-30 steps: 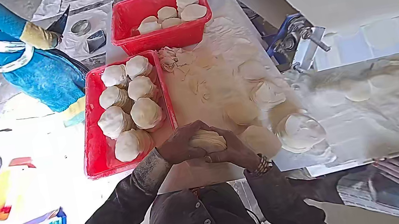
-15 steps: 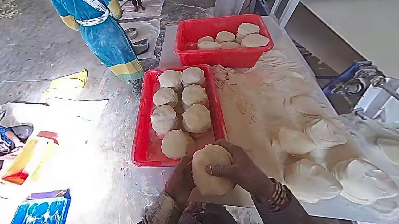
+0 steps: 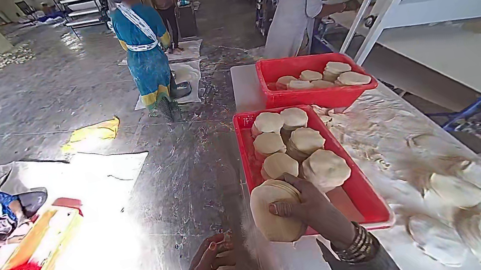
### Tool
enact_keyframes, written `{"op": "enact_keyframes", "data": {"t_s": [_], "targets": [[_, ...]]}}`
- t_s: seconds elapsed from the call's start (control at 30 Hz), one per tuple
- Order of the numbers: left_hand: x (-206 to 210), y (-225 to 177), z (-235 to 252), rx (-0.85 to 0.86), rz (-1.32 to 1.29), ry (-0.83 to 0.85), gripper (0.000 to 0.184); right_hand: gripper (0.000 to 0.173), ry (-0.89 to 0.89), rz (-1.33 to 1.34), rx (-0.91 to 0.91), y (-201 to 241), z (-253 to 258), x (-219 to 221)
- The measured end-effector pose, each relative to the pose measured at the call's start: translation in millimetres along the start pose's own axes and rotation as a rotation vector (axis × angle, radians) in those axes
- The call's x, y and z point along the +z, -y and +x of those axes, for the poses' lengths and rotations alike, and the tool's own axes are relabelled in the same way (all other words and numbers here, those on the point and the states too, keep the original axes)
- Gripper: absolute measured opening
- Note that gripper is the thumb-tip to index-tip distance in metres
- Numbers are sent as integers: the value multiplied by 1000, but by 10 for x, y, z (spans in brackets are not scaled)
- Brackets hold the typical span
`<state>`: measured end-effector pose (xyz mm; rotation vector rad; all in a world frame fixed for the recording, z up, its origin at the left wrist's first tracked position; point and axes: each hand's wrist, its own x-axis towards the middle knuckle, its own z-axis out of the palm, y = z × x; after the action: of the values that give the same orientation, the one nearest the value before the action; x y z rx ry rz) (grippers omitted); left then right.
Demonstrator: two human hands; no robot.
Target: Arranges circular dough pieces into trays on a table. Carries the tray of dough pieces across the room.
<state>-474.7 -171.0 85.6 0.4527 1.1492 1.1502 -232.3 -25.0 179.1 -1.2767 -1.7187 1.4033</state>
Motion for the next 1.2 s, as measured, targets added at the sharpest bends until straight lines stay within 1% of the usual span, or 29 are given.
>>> {"op": "enact_keyframes", "data": {"t_s": [0.07,0.17,0.27,0.33,0.43,0.5,0.57,0.67,0.7,0.8,0.87,0.93,0.97,1.0,1.03,1.1,1.13,1.2], "targets": [[-137,-174,139,-11,20,53,39,60,-77,-81,21,38,86,65],[-345,-448,476,-13,59,128,36,57,-257,-230,40,11,275,32],[-631,-737,842,-41,101,118,34,65,-434,-421,107,-27,492,-94],[-890,-940,1127,-52,131,92,34,64,-514,-495,133,-4,685,-161],[-1196,-1310,1594,-79,166,16,33,61,-557,-497,169,97,1069,-184],[-1262,-1585,1915,-99,176,10,32,62,-536,-454,157,215,1353,-136],[-1206,-1872,2289,-92,178,78,32,64,-496,-374,89,369,1709,-64],[-944,-2179,2867,-99,133,209,37,56,-377,-170,-29,689,2219,144],[-804,-2258,3056,-110,127,270,43,55,-321,-74,-60,801,2378,220],[-295,-2559,3510,-162,77,459,73,50,-218,168,-98,1011,2876,421],[-90,-2729,3778,-238,-79,575,84,49,-236,201,-71,1007,3197,495],[-27,-2890,4083,-311,-156,657,88,50,-342,190,-18,903,3484,557],[-16,-3016,4234,-339,-116,688,86,50,-421,194,19,845,3614,588],[4,-3166,4366,-364,-37,713,80,51,-499,213,62,798,3723,611],[30,-3295,4518,-379,43,742,69,52,-577,242,106,750,3827,625],[94,-3454,4810,-392,191,805,40,59,-706,303,185,608,3970,656],[150,-3520,4954,-408,263,863,35,61,-754,330,220,546,4022,662],[313,-3611,5238,-443,422,968,43,59,-829,379,295,466,4128,659]]}}
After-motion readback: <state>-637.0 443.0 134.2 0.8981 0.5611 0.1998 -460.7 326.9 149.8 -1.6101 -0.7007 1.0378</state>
